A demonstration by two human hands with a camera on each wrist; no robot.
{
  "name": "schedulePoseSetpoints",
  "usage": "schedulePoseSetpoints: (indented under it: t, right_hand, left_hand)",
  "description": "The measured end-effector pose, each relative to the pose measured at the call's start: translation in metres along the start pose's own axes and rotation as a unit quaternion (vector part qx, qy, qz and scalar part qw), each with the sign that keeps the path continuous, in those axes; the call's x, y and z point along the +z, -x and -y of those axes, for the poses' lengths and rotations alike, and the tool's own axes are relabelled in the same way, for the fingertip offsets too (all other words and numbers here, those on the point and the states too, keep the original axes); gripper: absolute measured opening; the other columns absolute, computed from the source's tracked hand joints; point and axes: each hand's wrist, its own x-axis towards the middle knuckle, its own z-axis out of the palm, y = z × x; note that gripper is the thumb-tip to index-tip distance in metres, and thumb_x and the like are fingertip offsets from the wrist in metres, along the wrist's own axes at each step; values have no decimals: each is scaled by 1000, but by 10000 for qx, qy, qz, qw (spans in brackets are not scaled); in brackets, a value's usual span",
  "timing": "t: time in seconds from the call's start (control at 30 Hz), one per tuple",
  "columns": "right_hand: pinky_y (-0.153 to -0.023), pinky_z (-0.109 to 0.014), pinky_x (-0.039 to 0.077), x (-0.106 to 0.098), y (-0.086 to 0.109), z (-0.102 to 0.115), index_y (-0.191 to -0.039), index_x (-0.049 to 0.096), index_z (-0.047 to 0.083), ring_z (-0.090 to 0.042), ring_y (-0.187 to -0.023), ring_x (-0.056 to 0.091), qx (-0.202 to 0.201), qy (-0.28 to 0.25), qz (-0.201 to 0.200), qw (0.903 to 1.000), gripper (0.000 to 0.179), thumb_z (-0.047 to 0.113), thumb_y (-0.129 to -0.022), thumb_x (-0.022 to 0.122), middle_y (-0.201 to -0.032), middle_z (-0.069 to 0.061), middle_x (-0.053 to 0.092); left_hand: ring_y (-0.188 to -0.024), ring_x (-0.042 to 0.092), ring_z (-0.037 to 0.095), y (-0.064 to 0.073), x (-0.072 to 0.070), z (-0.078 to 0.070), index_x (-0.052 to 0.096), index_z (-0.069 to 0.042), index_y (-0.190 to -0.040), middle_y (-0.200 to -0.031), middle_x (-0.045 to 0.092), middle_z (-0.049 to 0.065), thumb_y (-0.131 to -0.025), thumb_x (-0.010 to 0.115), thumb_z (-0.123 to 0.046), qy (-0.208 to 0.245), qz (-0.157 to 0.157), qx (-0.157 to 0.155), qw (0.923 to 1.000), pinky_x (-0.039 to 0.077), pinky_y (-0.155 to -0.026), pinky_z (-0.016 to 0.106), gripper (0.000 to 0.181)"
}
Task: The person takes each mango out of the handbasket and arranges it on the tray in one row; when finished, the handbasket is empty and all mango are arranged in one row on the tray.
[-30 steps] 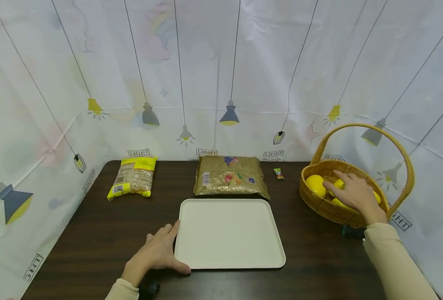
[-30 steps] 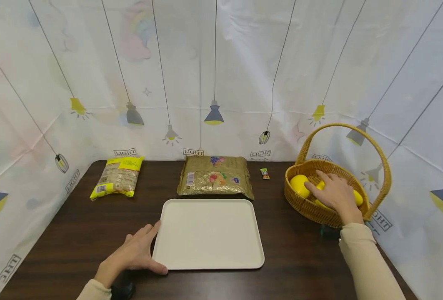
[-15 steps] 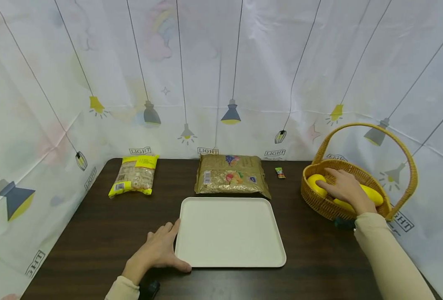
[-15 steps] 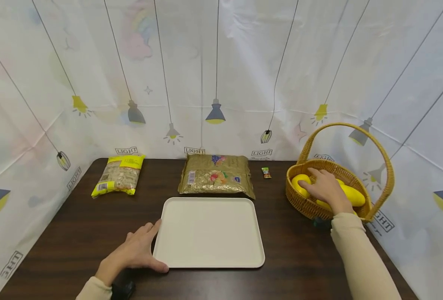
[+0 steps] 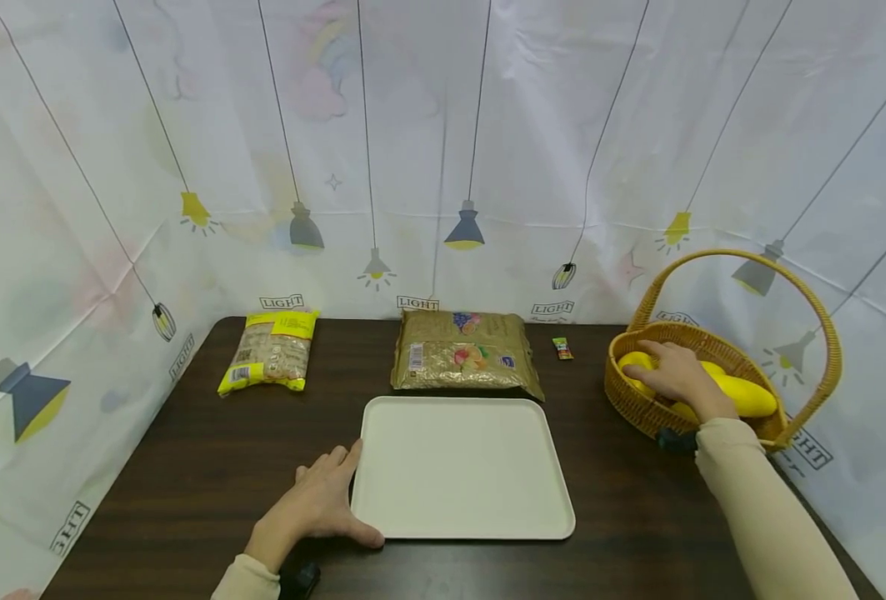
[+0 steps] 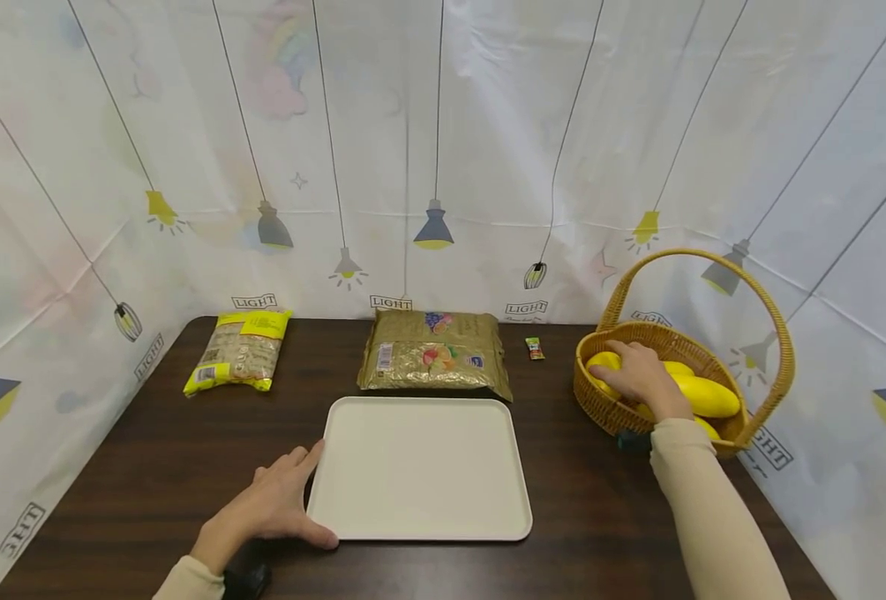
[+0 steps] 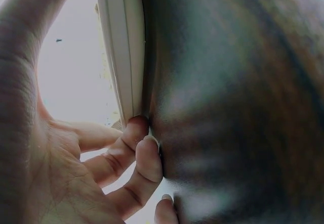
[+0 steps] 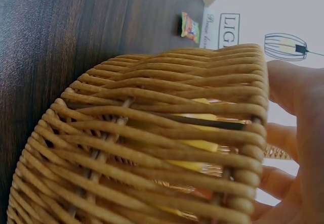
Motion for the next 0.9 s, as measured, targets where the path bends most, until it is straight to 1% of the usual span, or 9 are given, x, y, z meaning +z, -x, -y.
schedulePoseSetpoints:
  t: [0.13, 0.23, 0.43, 0.57, 0.73, 0.9]
  right_hand:
    - [-107, -75, 26, 5, -7, -3, -150, 37, -8, -66, -131, 33, -74, 232, 65, 9997, 79, 53, -101, 47, -143, -45, 40]
    - [-107, -73, 29, 8, -11, -6, -148, 39, -9, -64, -130, 36, -120, 378, 107, 9992, 76, 50, -101, 48, -142, -45, 42]
    - [-106, -72, 31, 12, -16, -12, -147, 45, -6, -63, -132, 36, -239, 498, 128, 9984, 70, 45, -101, 52, -145, -43, 40]
    - [-106, -71, 32, 15, -18, -15, -145, 47, -6, -62, -131, 37, -359, 502, 57, 9981, 65, 40, -100, 55, -144, -43, 41]
    - [-106, -71, 33, 17, -18, -16, -146, 45, -6, -62, -131, 37, -378, 308, 89, 9988, 64, 36, -99, 55, -144, -43, 41]
    - [-105, -70, 35, 17, -15, -16, -146, 45, -6, -62, -130, 39, -404, 242, 15, 9989, 64, 35, -99, 57, -143, -43, 42]
  left_hand:
    - [-131, 49, 39, 0, 1, 0, 25, -8, -160, -149, 45, 20, -51, 85, -75, 63, 28, -22, 10000, 33, -97, 74, 142]
    - [-133, 48, 40, 0, 1, 1, 25, -8, -160, -150, 45, 20, -51, 85, -76, 76, 45, -32, 10000, 32, -98, 74, 142]
    - [-135, 47, 41, -1, 0, 2, 24, -9, -160, -152, 43, 20, -51, 85, -76, 117, 93, -73, 9999, 31, -100, 75, 142]
    - [-131, 49, 39, -1, 0, 2, 24, -8, -160, -149, 45, 20, -51, 85, -76, 58, 72, -43, 9999, 33, -98, 75, 143]
    - [-122, 52, 34, -1, 1, 1, 26, -7, -160, -142, 49, 18, -50, 86, -76, 13, 36, -10, 10000, 36, -94, 70, 143]
    - [-121, 53, 33, -1, 0, 1, 26, -8, -160, -142, 49, 18, -51, 85, -76, 6, 58, -5, 10000, 36, -94, 70, 142]
